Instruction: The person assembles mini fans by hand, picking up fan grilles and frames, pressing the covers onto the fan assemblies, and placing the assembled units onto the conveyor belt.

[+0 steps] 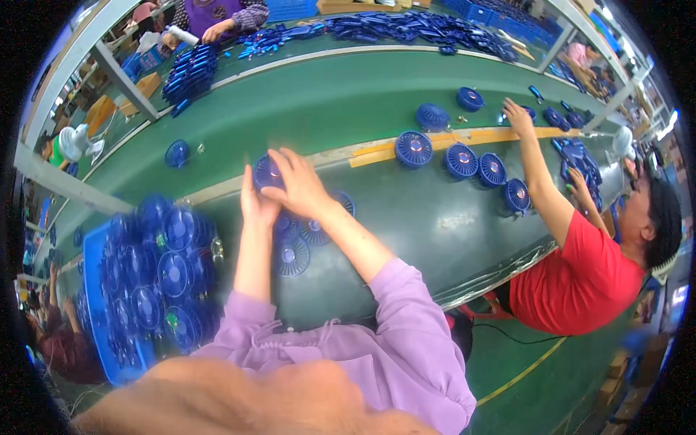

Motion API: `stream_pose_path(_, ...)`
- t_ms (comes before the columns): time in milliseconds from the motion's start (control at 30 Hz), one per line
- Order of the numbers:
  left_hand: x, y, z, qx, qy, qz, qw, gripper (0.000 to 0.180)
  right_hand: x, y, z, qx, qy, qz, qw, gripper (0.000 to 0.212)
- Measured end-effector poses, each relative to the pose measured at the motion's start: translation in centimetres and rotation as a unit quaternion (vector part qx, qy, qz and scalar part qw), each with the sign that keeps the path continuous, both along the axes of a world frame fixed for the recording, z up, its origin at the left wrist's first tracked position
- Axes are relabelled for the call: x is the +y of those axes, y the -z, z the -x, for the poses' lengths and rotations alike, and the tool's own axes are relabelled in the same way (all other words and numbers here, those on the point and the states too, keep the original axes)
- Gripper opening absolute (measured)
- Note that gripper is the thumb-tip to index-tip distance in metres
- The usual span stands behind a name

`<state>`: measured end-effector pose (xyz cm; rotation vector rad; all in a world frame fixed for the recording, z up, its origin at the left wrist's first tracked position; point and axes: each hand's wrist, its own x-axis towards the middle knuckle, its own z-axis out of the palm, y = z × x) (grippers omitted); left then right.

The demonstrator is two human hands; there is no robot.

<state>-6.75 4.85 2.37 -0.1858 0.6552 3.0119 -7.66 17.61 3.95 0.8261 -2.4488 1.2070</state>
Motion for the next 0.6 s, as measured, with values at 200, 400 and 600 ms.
stream_pose_path(200, 1.8, -0.8, -0.9, 0.059, -0.235, 0.317, 0.917, 0.032, -1.3, 0.4, -0.5, -0.157, -0.112, 0.206, 0.959, 0.075)
stream_pose_path(400, 3.2, -1.9, -1.4, 0.216, -0.395, 0.615, 0.647, 0.027, -1.6, 0.0, -0.6, -0.299, -0.197, 0.393, 0.847, 0.046)
stream_pose_path(600, 3.0, -1.6, 0.1, 0.25, -0.401, 0.628, 0.619, 0.032, -2.1, 1.2, 0.9, -0.363, -0.188, 0.469, 0.783, 0.041)
